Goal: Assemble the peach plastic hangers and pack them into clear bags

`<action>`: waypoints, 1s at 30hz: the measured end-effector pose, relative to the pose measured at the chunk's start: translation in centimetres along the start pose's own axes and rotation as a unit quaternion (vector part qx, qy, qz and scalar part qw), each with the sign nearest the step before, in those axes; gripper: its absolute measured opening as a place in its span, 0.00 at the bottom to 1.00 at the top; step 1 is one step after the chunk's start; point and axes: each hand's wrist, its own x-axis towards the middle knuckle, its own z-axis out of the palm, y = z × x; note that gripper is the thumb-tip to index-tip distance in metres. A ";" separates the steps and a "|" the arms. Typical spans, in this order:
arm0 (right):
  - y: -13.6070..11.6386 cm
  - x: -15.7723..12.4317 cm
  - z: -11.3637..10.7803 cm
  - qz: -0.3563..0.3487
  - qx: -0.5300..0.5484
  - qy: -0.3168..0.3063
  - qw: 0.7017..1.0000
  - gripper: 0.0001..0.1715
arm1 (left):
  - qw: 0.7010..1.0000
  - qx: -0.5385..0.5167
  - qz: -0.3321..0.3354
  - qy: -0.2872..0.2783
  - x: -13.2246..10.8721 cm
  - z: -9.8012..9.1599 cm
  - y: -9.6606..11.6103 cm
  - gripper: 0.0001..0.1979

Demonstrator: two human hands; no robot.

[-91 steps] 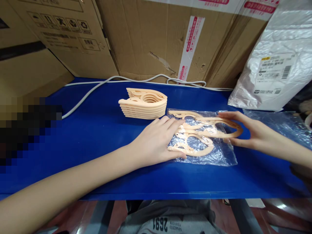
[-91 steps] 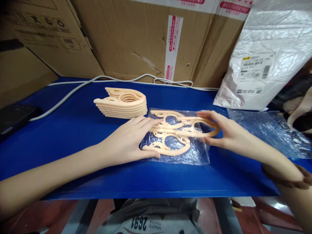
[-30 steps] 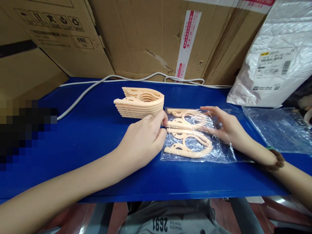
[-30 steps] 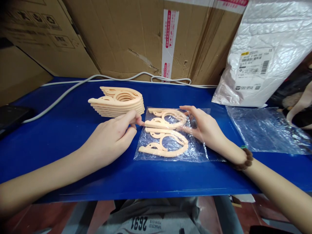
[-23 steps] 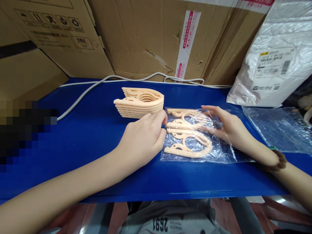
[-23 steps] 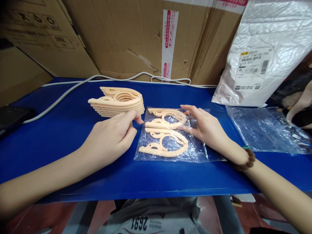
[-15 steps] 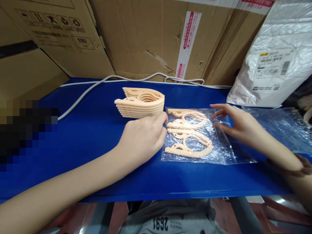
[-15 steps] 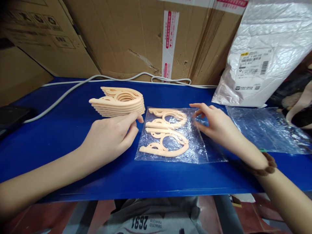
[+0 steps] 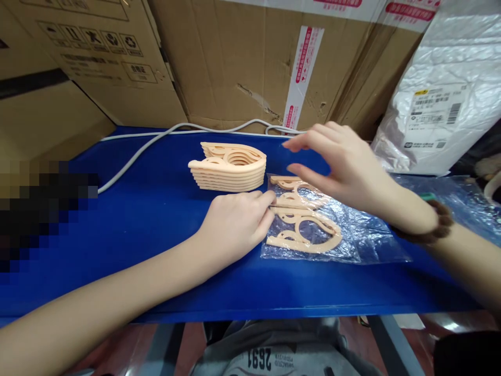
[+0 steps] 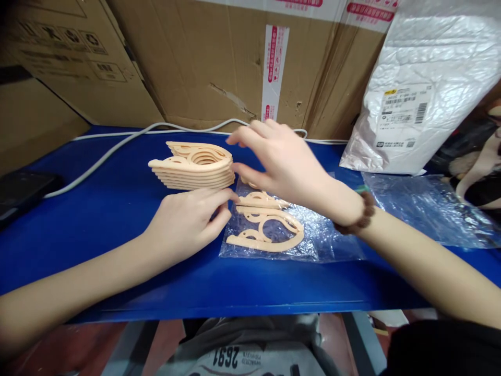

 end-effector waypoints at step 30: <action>-0.2 5.2 -1.1 -0.017 0.093 -0.088 0.992 0.42 | 0.994 -0.067 0.070 0.057 -0.1 0.1 0.1 0.12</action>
